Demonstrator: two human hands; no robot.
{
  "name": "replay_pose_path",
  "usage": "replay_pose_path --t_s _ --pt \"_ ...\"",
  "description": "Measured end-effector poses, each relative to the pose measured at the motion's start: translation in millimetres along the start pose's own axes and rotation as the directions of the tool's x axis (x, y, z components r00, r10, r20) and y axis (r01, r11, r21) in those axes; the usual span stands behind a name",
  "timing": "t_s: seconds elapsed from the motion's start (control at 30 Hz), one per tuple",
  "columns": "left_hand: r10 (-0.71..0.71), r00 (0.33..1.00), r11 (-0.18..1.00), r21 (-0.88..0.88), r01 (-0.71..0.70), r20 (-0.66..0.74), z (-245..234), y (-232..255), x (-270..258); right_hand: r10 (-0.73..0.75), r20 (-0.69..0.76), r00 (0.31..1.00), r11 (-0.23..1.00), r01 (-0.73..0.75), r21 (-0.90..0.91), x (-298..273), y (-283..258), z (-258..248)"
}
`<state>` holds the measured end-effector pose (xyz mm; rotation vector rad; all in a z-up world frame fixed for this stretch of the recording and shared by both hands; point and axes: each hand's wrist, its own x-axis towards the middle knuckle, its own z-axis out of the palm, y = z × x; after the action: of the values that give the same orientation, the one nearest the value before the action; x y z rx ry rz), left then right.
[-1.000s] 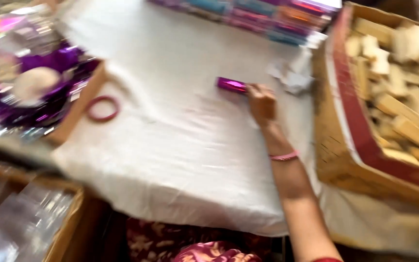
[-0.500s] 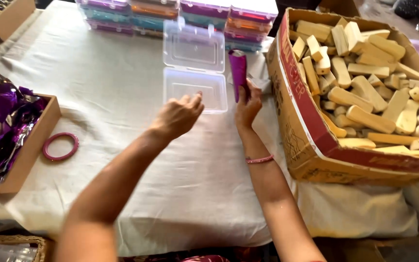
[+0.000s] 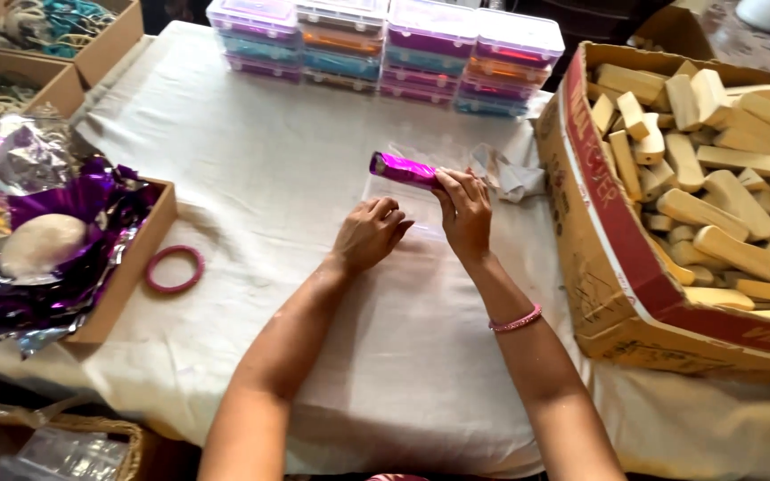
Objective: The recorder is wrapping small rectangular wooden blocks with foil and pink paper.
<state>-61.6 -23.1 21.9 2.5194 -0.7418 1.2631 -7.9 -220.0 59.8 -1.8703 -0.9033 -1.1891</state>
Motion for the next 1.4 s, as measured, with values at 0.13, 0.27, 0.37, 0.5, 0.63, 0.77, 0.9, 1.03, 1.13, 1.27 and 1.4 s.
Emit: replay_pose_path --t_s 0.13,0.27,0.37,0.5,0.63,0.77,0.9,1.03,1.13,1.27,1.4 --pt "-0.118 0.989 0.992 -0.043 0.123 0.088 11.6 -5.1 -7.8 0.046 0.143 0.989 0.988 -0.025 -0.150 -11.5 3.5 3.5" --pt "-0.205 0.973 0.970 -0.108 0.216 0.105 -1.7 5.5 -2.5 0.036 0.201 0.979 0.983 0.001 -0.181 -17.7 4.2 2.9" --pt "-0.249 0.969 0.966 -0.072 0.247 -0.010 -26.0 15.6 21.1 -0.075 0.269 0.960 0.957 0.145 -0.250 -20.0 0.5 -0.1" --pt "-0.125 0.992 0.992 -0.002 0.125 -0.001 -22.2 -1.4 43.6 -0.164 0.322 0.932 0.914 0.266 -0.306 -18.6 -2.8 -0.9" --pt "-0.046 0.979 0.997 -0.054 0.058 0.200 6.5 -27.6 36.2 -0.150 0.330 0.932 0.914 0.258 -0.313 -26.4 2.7 -0.7" --pt "-0.050 0.994 0.994 -0.090 0.059 0.100 17.4 -35.7 22.1 -0.154 0.368 0.917 0.922 0.267 -0.280 -22.3 7.5 2.0" --pt "-0.078 0.997 0.987 -0.142 0.076 -0.007 21.5 -36.1 12.1 -0.116 0.389 0.914 0.951 0.215 -0.223 -20.6 6.1 3.0" --pt "-0.107 0.993 0.988 -0.105 0.111 0.043 25.5 -36.8 11.6 -0.004 0.405 0.914 0.992 0.055 -0.115 -12.0 6.5 2.3" --pt "-0.194 0.968 0.972 -0.103 0.211 0.157 21.9 -32.1 18.3 0.042 0.476 0.878 0.998 -0.064 0.029 -3.5 10.0 -2.3" --pt "-0.281 0.938 0.946 -0.104 0.306 0.201 34.9 -35.8 15.4 0.148 0.531 0.834 0.984 -0.176 0.001 -1.7 15.0 0.8" --pt "-0.414 0.892 0.892 -0.113 0.438 0.182 45.9 -37.2 15.3 0.237 0.550 0.801 0.966 -0.252 -0.049 -7.0 24.5 9.9"
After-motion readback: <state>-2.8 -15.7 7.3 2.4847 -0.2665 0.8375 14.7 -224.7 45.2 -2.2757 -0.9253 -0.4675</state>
